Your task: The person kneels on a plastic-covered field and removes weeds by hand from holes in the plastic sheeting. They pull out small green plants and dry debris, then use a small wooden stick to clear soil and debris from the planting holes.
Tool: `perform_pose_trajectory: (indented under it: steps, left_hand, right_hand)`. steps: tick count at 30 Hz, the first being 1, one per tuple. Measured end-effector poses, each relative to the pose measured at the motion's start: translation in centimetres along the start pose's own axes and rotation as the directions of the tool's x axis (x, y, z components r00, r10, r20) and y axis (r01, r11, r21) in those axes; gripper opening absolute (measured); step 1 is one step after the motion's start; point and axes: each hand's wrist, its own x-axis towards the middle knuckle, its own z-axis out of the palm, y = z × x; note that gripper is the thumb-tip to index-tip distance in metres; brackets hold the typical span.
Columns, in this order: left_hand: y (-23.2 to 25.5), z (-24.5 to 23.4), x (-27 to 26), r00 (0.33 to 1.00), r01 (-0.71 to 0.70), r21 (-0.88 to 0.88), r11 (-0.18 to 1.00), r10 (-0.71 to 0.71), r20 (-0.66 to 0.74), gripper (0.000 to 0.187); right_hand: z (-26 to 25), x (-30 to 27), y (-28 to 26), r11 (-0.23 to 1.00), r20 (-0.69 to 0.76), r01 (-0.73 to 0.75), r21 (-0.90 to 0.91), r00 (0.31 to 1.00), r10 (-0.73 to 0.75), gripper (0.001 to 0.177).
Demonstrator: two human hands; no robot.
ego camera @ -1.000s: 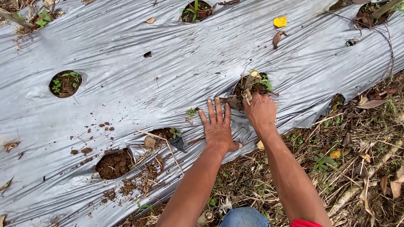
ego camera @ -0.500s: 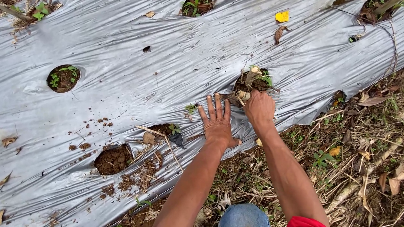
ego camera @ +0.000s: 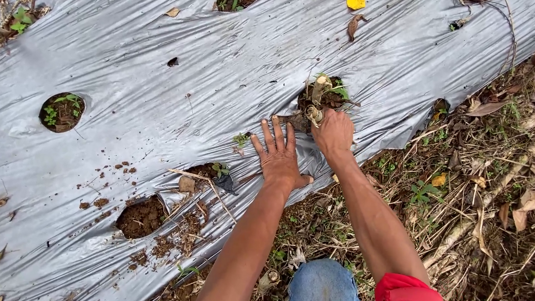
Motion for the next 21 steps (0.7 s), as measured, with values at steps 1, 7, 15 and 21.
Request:
perform_pose_trajectory:
  steps: [1,7,15,21]
  left_hand:
    - [-0.1,-0.1,0.0,1.000,0.001,-0.006,1.000,-0.001,0.000,0.146]
    - [0.2,-0.8,-0.1,0.998,0.007,0.006,1.000,-0.008,0.058,0.142]
    - [0.1,-1.6,0.0,0.997,0.003,0.010,1.000,-0.004,0.079,0.142]
    - [-0.2,-1.1,0.3,0.998,-0.003,-0.008,1.000,0.003,0.063,0.142]
  right_hand:
    - [0.5,0.0,0.4,0.999,-0.023,0.032,0.043,0.999,-0.031,0.039]
    - [2.2,0.2,1.8,0.984,-0.109,0.011,0.180,0.994,0.009,0.030]
    - [2.9,-1.9,1.2,0.974,-0.272,0.028,0.225,0.962,0.035,0.022]
    - [1.7,0.1,0.1,0.985,-0.189,0.006,0.171,0.982,0.027,0.035]
